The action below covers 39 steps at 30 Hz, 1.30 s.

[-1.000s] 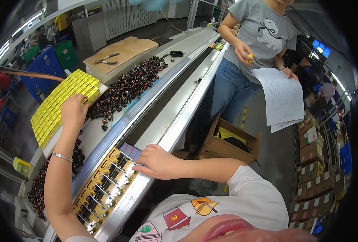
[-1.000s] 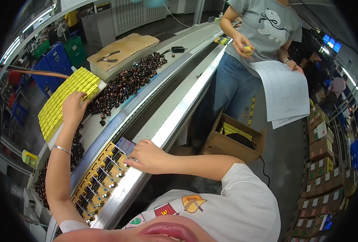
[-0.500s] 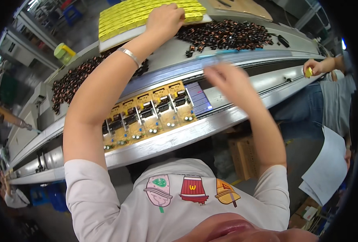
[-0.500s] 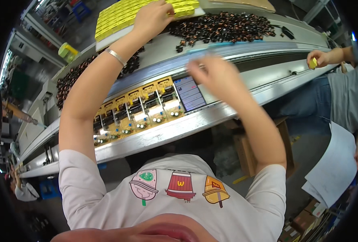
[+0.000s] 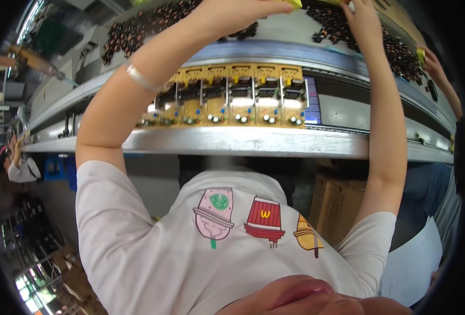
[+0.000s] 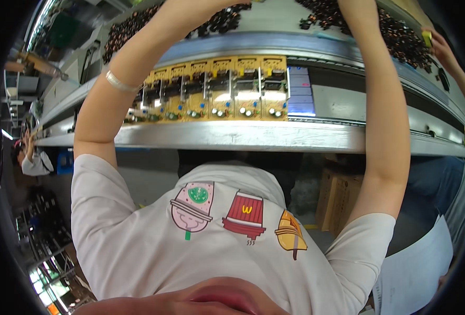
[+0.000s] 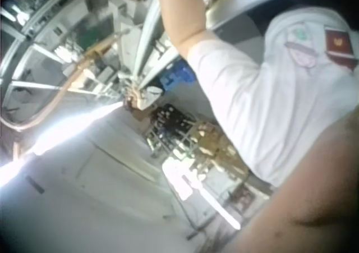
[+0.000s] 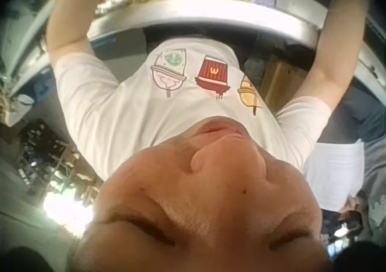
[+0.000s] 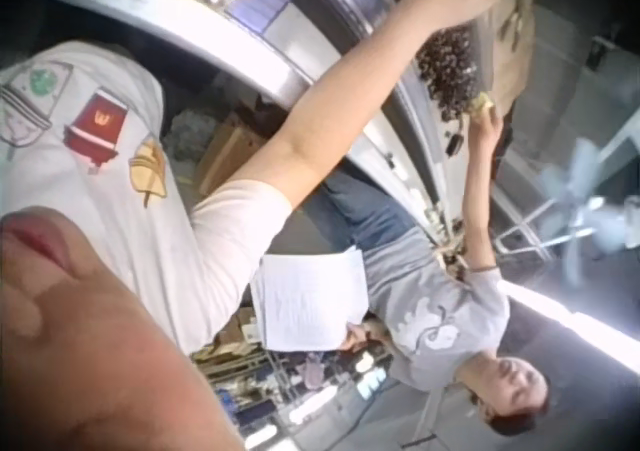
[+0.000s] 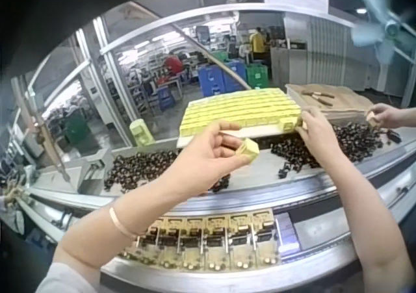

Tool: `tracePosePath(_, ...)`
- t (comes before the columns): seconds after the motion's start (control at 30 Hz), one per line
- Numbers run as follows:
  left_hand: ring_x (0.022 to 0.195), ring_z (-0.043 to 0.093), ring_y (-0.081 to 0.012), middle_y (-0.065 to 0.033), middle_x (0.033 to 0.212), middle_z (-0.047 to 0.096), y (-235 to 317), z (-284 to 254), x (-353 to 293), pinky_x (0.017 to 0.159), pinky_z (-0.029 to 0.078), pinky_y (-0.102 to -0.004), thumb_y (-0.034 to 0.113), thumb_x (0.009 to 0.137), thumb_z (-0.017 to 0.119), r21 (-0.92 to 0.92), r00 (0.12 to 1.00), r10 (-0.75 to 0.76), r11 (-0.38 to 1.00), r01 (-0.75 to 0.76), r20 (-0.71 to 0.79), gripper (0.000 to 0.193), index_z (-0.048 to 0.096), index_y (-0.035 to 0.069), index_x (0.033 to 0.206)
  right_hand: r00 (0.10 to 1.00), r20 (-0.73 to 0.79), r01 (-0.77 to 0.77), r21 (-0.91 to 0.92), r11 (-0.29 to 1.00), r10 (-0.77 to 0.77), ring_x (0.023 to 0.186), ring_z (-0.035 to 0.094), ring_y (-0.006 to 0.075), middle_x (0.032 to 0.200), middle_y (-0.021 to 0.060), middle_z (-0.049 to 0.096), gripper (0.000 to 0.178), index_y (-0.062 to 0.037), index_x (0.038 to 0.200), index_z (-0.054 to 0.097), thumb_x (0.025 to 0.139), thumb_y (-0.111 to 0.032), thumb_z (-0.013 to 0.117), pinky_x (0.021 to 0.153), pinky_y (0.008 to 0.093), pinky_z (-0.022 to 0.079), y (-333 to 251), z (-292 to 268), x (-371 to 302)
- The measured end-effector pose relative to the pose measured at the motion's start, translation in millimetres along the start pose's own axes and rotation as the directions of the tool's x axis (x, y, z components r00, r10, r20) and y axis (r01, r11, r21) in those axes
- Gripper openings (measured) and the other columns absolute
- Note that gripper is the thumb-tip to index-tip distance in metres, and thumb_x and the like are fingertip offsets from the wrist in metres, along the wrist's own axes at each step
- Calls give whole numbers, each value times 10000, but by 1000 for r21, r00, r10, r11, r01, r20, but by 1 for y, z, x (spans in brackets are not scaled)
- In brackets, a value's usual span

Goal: The recorder is picking electronic components and manually assembling them onto printed circuit boards at an industrial workstation.

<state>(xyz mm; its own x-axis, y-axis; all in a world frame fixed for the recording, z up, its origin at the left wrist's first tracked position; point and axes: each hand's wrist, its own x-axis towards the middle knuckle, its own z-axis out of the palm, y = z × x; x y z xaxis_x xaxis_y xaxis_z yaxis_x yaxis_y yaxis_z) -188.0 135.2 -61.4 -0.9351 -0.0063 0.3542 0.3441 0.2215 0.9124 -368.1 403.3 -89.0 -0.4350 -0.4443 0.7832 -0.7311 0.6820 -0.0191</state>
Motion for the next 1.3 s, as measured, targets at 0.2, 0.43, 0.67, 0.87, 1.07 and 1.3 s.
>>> tracePosePath(0.2,918,660,-155,-55,979,693,38,-14,-105,802,541,-294,145,924,767,87,955,-264,963,254,135,260,699,42,1152,995,-11,-98,37,994,99,882,636,333,955,170,611,122,4,996,573,942,-44,671,792,396,513,-34,-18,-5)
tracePosePath(0.43,858,595,-171,-3,979,750,21,-8,-155,803,520,-305,239,772,882,458,995,-85,888,51,55,390,779,111,1126,908,416,-367,748,553,39,947,622,125,1078,20,682,405,-59,1325,633,943,-161,723,848,284,504,-109,-87,-72)
tracePosePath(0.67,862,583,-172,1,998,749,20,6,-153,791,490,-303,240,781,873,514,991,-71,858,4,109,327,798,117,1075,785,613,-360,568,740,-88,851,508,91,1057,-12,676,310,-27,1177,696,882,-97,758,768,255,434,-139,-118,-109)
tracePosePath(0.87,861,616,-240,-32,946,750,17,24,-139,788,496,-364,301,789,847,563,988,-37,825,-53,147,291,808,124,1016,769,628,-313,533,786,-119,869,549,126,1057,19,681,300,-26,1130,711,844,-82,781,771,263,445,-136,-114,-112)
tracePosePath(1.07,860,639,-273,-34,880,721,10,35,-133,797,480,-405,291,795,825,631,974,110,746,-213,198,241,800,122,966,720,681,-210,403,891,-138,956,629,230,1067,72,674,290,-21,1107,713,828,-67,777,812,324,490,-148,-125,-97)
tracePosePath(1.3,915,637,-277,-90,931,680,39,45,-118,816,491,-399,192,871,769,685,942,-74,705,-183,328,206,739,53,1020,733,656,-82,347,934,-179,1008,643,292,1052,92,663,270,-14,1088,711,829,-64,767,880,401,510,-154,-126,-95)
